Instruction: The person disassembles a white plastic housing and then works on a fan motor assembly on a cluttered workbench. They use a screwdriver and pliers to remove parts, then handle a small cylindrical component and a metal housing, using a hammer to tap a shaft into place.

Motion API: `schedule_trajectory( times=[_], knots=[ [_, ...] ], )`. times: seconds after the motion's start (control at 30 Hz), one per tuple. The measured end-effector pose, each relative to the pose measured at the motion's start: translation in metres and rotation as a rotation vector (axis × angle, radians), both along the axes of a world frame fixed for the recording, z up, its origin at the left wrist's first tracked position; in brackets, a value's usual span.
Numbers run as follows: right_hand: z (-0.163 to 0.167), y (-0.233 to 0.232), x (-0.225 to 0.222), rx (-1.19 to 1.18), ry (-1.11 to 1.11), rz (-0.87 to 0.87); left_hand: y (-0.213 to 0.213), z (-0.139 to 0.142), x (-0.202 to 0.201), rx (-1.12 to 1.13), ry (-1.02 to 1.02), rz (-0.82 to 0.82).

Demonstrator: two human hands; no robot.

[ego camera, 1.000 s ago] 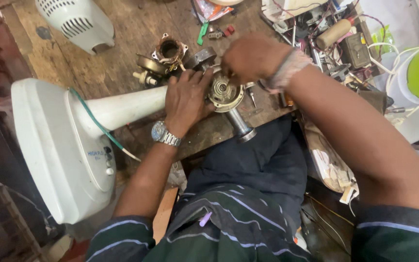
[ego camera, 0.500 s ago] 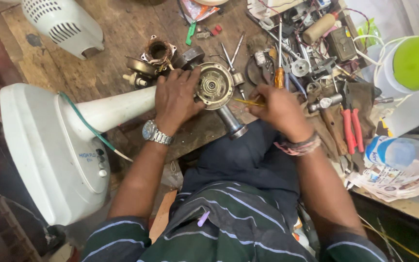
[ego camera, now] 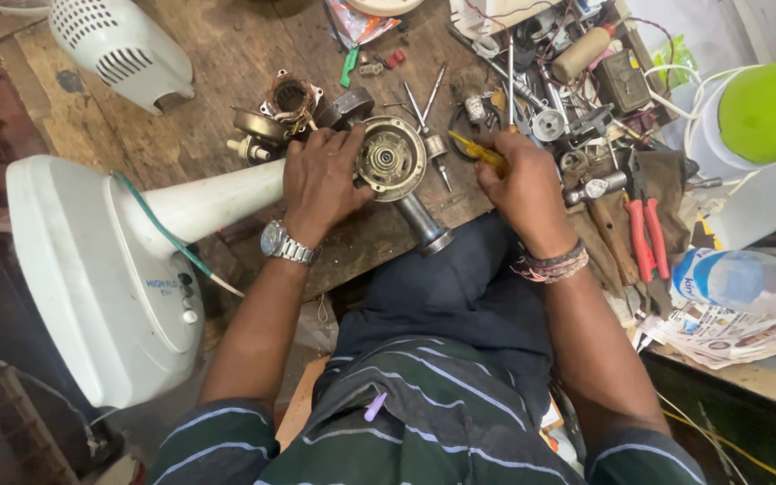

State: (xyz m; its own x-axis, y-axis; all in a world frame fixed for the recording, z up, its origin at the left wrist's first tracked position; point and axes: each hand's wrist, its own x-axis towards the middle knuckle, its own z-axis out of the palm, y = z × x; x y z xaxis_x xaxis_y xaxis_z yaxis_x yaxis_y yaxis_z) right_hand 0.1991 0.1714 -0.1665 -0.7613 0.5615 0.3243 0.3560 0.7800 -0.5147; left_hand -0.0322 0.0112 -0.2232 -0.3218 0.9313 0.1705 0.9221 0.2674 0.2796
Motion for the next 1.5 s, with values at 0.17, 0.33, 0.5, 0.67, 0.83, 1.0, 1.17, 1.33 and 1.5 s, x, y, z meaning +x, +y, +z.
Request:
schedule_trajectory(
  times=[0.17, 0.33, 0.5, 0.67, 0.83, 1.0, 1.17, 1.33, 1.5],
  knots=[
    [0.013, -0.003, -0.018, -0.181, -0.13, -0.037, 0.0, -0.001, -0.001, 0.003, -0.023, 0.002],
    [0.012, -0.005, -0.039, -0.147, -0.159, 0.038, -0.001, 0.001, -0.001, -0.004, -0.032, -0.003],
    [0.003, -0.006, -0.051, -0.15, -0.226, 0.081, -0.001, 0.002, -0.001, 0.041, -0.026, -0.015],
    [0.002, -0.008, -0.057, -0.157, -0.254, 0.075, -0.002, 0.004, 0.001, 0.064, -0.024, -0.01],
    [0.001, -0.014, -0.064, -0.036, -0.288, 0.144, -0.001, 0.008, 0.001, 0.059, -0.029, -0.015],
    [-0.018, -0.005, -0.084, 0.004, -0.575, 0.151, -0.002, 0.007, 0.001, 0.064, -0.023, -0.016],
    [-0.042, -0.033, -0.106, 0.287, -0.61, 0.222, -0.001, -0.005, 0.0, -0.015, -0.063, 0.0],
    [-0.06, -0.097, -0.123, 0.706, -0.711, -0.173, 0.0, -0.014, -0.001, 0.098, 0.14, -0.001],
    [-0.045, -0.042, -0.071, 0.314, -0.4, 0.132, -0.002, -0.005, 0.001, 0.134, 0.007, -0.025]
  ],
)
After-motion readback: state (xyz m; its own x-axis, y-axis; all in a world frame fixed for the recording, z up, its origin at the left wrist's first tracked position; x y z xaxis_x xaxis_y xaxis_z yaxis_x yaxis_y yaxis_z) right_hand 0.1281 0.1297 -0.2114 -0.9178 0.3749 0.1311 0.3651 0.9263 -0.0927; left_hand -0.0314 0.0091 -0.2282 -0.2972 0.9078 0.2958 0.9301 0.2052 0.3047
